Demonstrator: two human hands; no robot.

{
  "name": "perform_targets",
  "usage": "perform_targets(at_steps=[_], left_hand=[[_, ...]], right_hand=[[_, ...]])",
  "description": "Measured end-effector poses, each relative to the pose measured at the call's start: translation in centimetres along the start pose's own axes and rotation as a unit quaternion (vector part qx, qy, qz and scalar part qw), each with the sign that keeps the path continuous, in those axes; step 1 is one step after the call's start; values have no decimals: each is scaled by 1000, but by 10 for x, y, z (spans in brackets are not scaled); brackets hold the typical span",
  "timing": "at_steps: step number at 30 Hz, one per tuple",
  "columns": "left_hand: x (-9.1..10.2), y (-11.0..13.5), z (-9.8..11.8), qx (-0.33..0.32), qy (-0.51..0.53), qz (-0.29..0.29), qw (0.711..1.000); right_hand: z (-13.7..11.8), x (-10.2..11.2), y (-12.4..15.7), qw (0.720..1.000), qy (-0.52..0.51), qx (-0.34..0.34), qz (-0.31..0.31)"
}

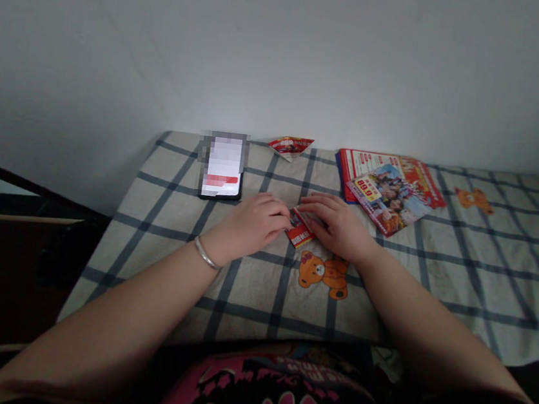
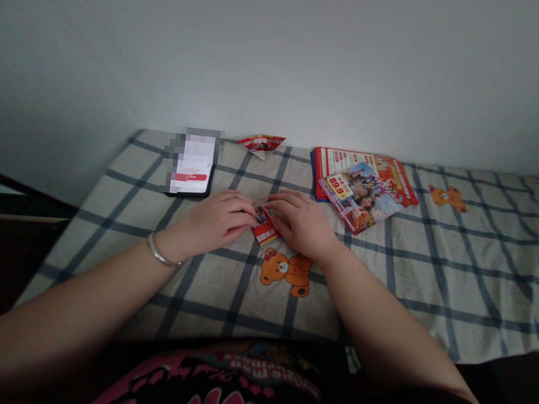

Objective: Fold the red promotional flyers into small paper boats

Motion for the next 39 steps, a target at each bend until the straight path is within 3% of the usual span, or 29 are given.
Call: perform_targets(at_steps=[11,21,30,39], left_hand=[[0,-4,10,-14,2,-33,999],[4,-3,8,43,-43,-68,996],[9,0,2,47,-89,-47,994],[4,2,0,78,-67,-68,992]], right_hand=[[-1,-7,0,997,66,-25,-8],[10,2,-4,998,-7,-58,11],[13,0,-4,999,14,-45,-7],[5,0,1,998,52,-14,-31]])
Point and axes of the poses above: each hand's wrist, its own y-axis away from the middle knuckle, its own x-axis out of the back of the hand, z = x × y, the point moved 7 cm from there along -y, towards the middle knuckle, and after that the axes turned 15 degrees about -x, right-handed, at the moved point
